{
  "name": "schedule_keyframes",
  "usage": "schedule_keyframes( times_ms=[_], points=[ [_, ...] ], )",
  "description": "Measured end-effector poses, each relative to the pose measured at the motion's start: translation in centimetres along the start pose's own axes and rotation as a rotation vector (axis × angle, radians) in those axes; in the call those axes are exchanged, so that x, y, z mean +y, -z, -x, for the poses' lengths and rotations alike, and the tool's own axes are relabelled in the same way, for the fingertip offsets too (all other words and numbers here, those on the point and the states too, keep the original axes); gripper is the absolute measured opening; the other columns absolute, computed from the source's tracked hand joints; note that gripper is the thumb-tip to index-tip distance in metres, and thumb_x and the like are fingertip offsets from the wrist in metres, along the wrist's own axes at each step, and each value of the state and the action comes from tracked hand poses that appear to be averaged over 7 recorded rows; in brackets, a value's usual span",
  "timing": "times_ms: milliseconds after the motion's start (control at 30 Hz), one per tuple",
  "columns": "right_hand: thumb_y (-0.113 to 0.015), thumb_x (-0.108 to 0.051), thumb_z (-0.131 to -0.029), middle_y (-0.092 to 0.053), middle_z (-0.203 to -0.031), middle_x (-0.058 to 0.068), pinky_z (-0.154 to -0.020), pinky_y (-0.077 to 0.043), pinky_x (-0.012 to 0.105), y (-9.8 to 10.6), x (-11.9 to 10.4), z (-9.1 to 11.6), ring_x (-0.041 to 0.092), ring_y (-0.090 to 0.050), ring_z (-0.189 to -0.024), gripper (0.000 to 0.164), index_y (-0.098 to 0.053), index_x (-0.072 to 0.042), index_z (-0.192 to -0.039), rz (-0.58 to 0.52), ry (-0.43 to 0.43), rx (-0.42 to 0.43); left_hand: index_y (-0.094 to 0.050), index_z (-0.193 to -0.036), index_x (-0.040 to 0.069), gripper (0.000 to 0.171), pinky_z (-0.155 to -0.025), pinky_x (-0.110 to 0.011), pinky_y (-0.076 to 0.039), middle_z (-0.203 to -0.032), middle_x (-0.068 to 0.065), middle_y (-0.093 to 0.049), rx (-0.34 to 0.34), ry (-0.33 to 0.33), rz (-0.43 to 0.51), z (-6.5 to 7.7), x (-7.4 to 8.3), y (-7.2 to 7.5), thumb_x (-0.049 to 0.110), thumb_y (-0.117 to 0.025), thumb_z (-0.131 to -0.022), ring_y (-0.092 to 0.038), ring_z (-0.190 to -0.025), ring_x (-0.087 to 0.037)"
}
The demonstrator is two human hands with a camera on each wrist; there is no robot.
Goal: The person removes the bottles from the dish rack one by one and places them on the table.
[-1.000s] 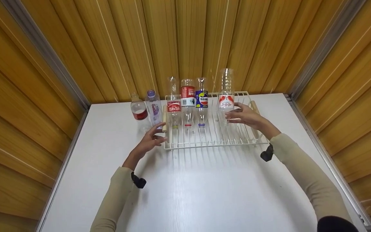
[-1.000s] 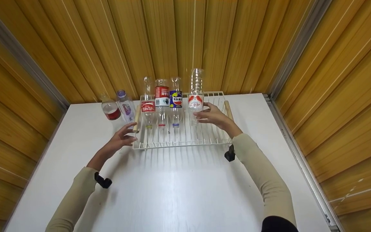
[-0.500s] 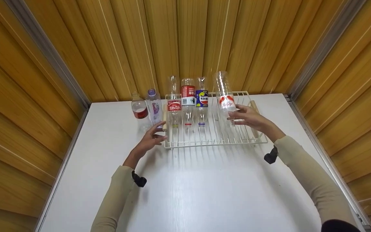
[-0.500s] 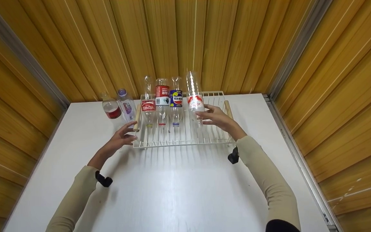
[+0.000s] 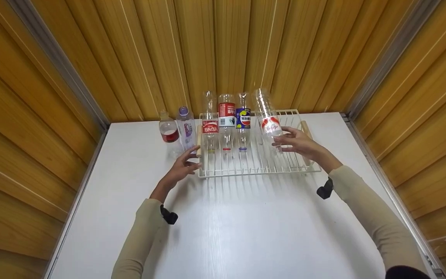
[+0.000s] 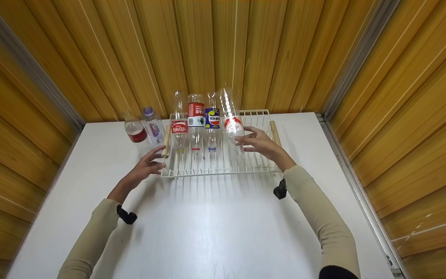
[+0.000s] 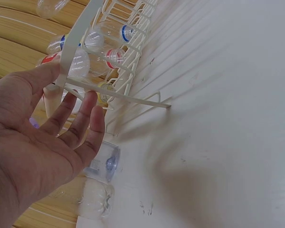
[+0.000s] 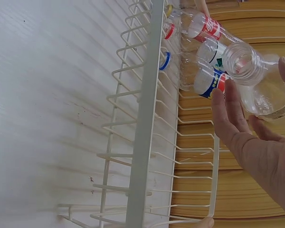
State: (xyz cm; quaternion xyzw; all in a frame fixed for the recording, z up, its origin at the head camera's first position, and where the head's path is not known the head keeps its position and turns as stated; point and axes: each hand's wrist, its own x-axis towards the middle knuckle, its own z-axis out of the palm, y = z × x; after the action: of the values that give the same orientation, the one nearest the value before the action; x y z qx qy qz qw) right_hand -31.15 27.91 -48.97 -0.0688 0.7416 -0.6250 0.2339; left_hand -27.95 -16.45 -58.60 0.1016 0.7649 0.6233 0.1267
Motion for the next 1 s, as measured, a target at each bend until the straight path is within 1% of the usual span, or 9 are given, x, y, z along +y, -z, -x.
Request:
schedule_keyframes(
  times_ms=[100, 200, 267, 367, 433, 500, 600, 767, 1000],
  points=[
    [-0.064, -0.021, -0.101, -0.060, -0.137, 0.012, -0.095, -0.057, 0.030, 0.0, 0.3, -0.1, 0.019, -0.068, -0.118, 0.075, -0.018, -0.007, -0.159, -0.021, 0.000, 0.015, -0.036, -0.159, 0.021, 0.069, -0.087, -0.043, -0.056, -0.150, -0.023, -0.049, 0.001, -0.001, -0.008, -0.1, -0.4, -0.1, 0.012, -0.067, -0.098, -0.063, -0.111, -0.028],
    [-0.066, -0.019, -0.100, -0.068, -0.120, 0.000, -0.093, -0.057, 0.029, 0.0, 0.6, -0.2, 0.017, -0.070, -0.114, 0.072, -0.021, -0.006, -0.155, -0.030, 0.012, 0.020, -0.037, -0.159, 0.021, 0.070, -0.090, -0.047, -0.056, -0.149, -0.023, -0.049, 0.001, 0.008, 0.004, -0.2, -0.8, -0.2, 0.014, -0.069, -0.097, -0.063, -0.110, -0.025],
    [-0.066, -0.019, -0.100, -0.070, -0.115, -0.002, -0.093, -0.056, 0.030, -0.1, 0.9, -0.2, 0.017, -0.070, -0.113, 0.070, -0.023, -0.005, -0.153, -0.032, 0.014, 0.020, -0.037, -0.159, 0.022, 0.070, -0.090, -0.049, -0.056, -0.149, -0.023, -0.050, 0.001, 0.017, 0.007, -0.1, -1.1, -0.2, 0.014, -0.069, -0.097, -0.064, -0.109, -0.024],
    [-0.067, -0.020, -0.099, -0.068, -0.126, 0.007, -0.095, -0.055, 0.032, -0.3, 1.6, -0.4, 0.015, -0.070, -0.111, 0.067, -0.026, -0.007, -0.151, -0.038, 0.012, 0.032, -0.038, -0.159, 0.022, 0.069, -0.090, -0.049, -0.056, -0.148, -0.023, -0.050, 0.011, 0.032, 0.010, 0.0, -1.5, -0.4, 0.013, -0.068, -0.097, -0.063, -0.108, -0.023],
    [-0.067, -0.020, -0.100, -0.066, -0.129, 0.008, -0.097, -0.054, 0.034, -0.4, 2.2, -0.4, 0.013, -0.070, -0.110, 0.066, -0.028, -0.007, -0.151, -0.041, 0.027, 0.041, -0.036, -0.159, 0.020, 0.070, -0.087, -0.046, -0.057, -0.149, -0.026, -0.049, 0.007, 0.025, 0.005, 0.1, -1.9, -0.5, 0.012, -0.068, -0.098, -0.064, -0.107, -0.024],
    [-0.066, -0.019, -0.100, -0.065, -0.129, 0.006, -0.097, -0.053, 0.034, -0.4, 2.6, -0.4, 0.010, -0.070, -0.108, 0.062, -0.031, -0.008, -0.150, -0.057, 0.049, 0.056, -0.035, -0.160, 0.020, 0.071, -0.087, -0.046, -0.057, -0.150, -0.027, -0.047, -0.003, 0.022, 0.005, 0.2, -2.0, -0.7, 0.012, -0.068, -0.097, -0.064, -0.107, -0.023],
    [-0.063, -0.017, -0.102, -0.066, -0.120, -0.004, -0.095, -0.053, 0.033, -0.3, 2.7, -0.2, 0.009, -0.069, -0.107, 0.051, -0.037, -0.011, -0.146, -0.096, 0.092, 0.063, -0.034, -0.160, 0.018, 0.073, -0.087, -0.045, -0.057, -0.150, -0.029, -0.046, -0.025, 0.007, 0.002, 0.2, -2.1, -0.7, 0.014, -0.070, -0.097, -0.064, -0.106, -0.022],
    [-0.059, -0.016, -0.104, -0.067, -0.120, 0.000, -0.089, -0.056, 0.029, -0.1, 1.7, -0.4, 0.015, -0.070, -0.108, 0.039, -0.047, -0.016, -0.140, -0.193, 0.175, 0.019, -0.037, -0.159, 0.019, 0.071, -0.088, -0.048, -0.057, -0.150, -0.028, -0.047, -0.001, -0.002, 0.005, 0.1, -1.2, -0.1, 0.014, -0.071, -0.096, -0.065, -0.107, -0.023],
    [-0.059, -0.009, -0.103, -0.067, -0.122, 0.009, -0.097, -0.059, 0.039, -0.1, 0.8, -0.6, 0.022, -0.072, -0.110, 0.033, -0.054, -0.015, -0.136, -0.267, 0.213, -0.051, -0.038, -0.158, 0.020, 0.070, -0.088, -0.046, -0.057, -0.148, -0.026, -0.050, 0.001, 0.000, 0.006, -0.1, -0.1, 0.2, 0.012, -0.069, -0.096, -0.065, -0.110, -0.026]
  ],
)
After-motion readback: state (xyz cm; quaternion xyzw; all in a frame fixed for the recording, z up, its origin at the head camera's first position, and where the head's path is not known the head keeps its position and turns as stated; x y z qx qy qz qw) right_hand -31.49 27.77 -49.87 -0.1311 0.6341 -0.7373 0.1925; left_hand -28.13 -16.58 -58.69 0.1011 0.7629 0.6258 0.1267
